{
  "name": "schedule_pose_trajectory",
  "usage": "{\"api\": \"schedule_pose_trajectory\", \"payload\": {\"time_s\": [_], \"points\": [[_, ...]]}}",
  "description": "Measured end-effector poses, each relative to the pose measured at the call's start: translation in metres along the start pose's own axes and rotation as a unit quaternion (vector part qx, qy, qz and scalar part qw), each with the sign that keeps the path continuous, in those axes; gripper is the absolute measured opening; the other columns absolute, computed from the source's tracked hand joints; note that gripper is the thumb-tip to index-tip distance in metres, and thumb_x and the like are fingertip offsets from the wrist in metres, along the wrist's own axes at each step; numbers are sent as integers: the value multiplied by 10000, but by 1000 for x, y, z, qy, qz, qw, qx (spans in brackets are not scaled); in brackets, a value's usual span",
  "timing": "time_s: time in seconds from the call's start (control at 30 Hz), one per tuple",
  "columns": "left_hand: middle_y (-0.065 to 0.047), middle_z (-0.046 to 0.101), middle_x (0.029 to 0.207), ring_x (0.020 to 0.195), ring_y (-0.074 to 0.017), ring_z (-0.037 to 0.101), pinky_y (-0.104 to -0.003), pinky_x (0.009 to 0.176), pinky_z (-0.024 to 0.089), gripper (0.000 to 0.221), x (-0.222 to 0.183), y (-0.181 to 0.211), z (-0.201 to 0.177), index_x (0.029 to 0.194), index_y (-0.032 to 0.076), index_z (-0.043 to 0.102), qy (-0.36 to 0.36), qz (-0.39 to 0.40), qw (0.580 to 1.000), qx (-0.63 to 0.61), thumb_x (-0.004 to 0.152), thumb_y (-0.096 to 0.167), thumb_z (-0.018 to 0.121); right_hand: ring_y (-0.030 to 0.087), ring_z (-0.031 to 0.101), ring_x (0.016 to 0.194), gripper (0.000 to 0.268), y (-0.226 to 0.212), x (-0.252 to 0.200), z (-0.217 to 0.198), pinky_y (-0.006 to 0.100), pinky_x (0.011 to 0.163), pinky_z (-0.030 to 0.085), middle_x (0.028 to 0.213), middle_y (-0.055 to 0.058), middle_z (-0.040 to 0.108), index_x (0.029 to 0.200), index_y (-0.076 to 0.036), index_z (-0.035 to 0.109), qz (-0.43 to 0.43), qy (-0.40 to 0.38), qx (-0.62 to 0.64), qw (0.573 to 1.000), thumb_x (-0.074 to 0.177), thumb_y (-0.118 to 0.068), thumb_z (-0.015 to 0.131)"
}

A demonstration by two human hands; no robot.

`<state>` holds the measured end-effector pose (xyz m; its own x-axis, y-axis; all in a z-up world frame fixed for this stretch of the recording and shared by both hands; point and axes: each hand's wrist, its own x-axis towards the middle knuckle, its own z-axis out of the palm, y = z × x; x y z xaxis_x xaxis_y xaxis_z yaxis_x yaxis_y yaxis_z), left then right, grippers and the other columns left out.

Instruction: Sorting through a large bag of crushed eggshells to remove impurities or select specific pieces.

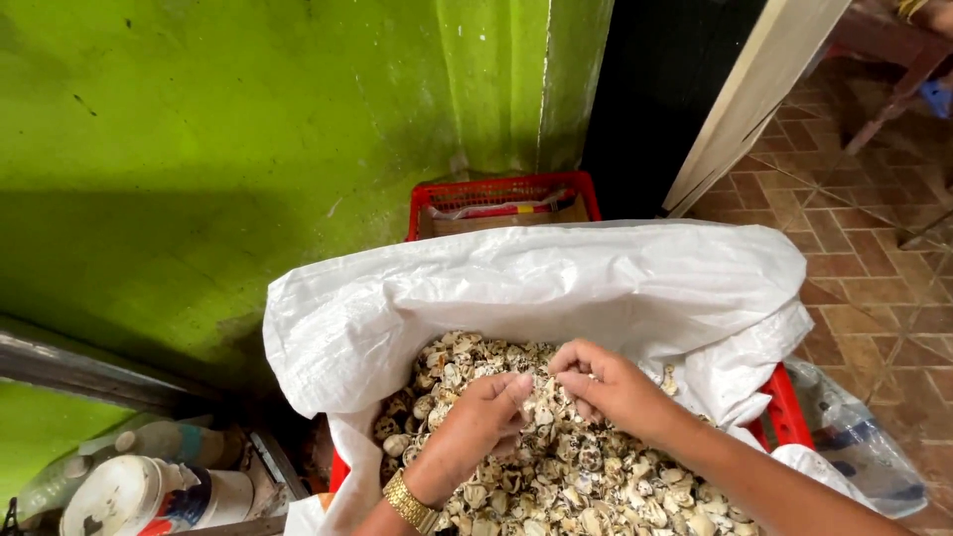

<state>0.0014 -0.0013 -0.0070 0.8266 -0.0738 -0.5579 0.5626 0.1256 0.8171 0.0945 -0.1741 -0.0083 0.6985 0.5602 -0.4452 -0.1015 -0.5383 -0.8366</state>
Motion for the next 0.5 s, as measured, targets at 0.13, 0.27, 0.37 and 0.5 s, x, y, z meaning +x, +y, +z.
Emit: {"api": "schedule_pose_trajectory", "payload": {"time_s": [0.13, 0.27, 0.37, 0.5], "points": [[60, 270, 508, 451, -81, 221, -192, 469, 278, 530, 1, 0, -2, 620, 179, 302, 27, 16, 999, 6, 993, 495, 509, 150, 493, 743, 239, -3, 3, -13, 279, 752, 450, 1045, 52, 575, 1086, -98, 592, 42, -60, 113, 991, 851, -82, 626], [-4, 481, 586, 460, -74, 355, -176, 452, 294, 208, -1, 9, -4, 839, 141, 564, 66, 37, 997, 26, 1027, 225, 529, 246, 718, 789, 207, -5, 4, -17, 300, 709, 570, 897, 187, 738, 1058, -3, 649, 16, -81, 136, 987, 924, -78, 510], [-44, 614, 741, 655, -111, 570, -143, 442, 360, 160, -2, 14, -5, 1017, 113, 702, 76, 20, 996, 52, 992, 101, 544, 244, 709, 594, 238, -13, -3, -17, 254, 503, 562, 732, 186, 727, 1016, 18, 667, 45, -55, 95, 993, 977, -115, 474], [-15, 611, 1386, 1063, -221, 696, -292, 844, 611, 212, -10, 25, -5, 1052, 181, 677, 51, 56, 993, 96, 855, 231, 618, 90, 625, 430, 322, 15, 7, -19, 192, 487, 536, 486, 14, 627, 722, -100, 657, -60, -11, -61, 996, 944, -299, 533]]}}
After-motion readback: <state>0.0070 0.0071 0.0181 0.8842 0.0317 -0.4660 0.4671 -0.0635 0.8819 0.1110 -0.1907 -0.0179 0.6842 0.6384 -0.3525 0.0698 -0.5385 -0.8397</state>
